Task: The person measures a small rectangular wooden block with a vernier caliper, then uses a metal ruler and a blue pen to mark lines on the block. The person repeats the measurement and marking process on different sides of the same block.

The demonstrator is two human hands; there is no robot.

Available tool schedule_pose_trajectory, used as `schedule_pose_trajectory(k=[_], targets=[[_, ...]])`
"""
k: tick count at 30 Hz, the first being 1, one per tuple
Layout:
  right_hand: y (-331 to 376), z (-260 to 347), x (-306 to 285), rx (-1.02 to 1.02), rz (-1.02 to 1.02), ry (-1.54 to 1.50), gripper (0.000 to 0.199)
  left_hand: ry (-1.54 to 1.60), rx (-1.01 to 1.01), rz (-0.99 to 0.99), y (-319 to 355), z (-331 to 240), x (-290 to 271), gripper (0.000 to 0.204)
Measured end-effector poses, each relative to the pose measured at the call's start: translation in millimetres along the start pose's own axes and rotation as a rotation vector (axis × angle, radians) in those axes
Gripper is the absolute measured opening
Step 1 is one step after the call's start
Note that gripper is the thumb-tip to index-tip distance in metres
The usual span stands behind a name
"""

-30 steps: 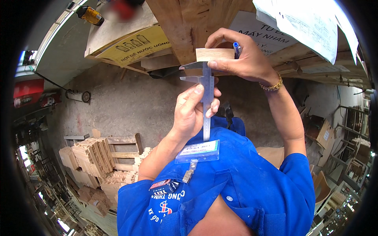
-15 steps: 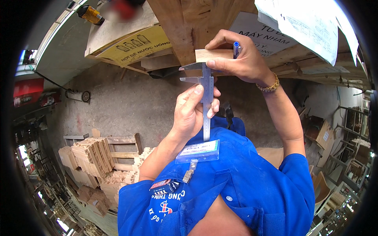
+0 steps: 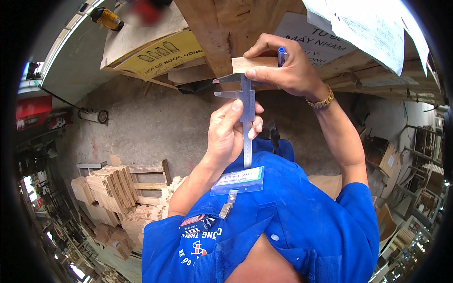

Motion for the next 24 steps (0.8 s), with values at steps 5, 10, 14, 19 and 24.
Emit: schedule_pose_trajectory(k=[5,10,14,19,24], targets=[[-0.3,-0.3,-0.1,-0.002,-0.007,-0.006,0.027,-0.003,0.005,0.002,0.2,-0.1,-0.7,0.040],[-1.7,-4.6,0.9,-0.027,-0.005,-0.004,0.027,-0.002,0.011,-0.005,0.2,1.0,-3.0,0.040],[-2.4,-6.6,1.0,-0.059,-0.004,-0.006,0.027,0.000,0.007,0.004,-0.3,2.0,-6.5,0.041],[-1.7,-4.7,-1.0,-0.056,0.000,-0.016,0.027,0.014,-0.001,0.041,-1.3,0.6,-7.1,0.039],[-1.9,-5.8,1.2,-0.039,0.011,-0.010,0.029,0.000,0.062,0.006,-4.3,-6.1,-1.0,0.041]])
Point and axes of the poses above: each hand's wrist, its own y-axis away from the middle knuckle, its own x-axis out of the palm, z = x × y, the point moved 3 cm from there along -y, towards the middle knuckle, and after that the axes turned 7 degrees about z, right-handed, at the moved point
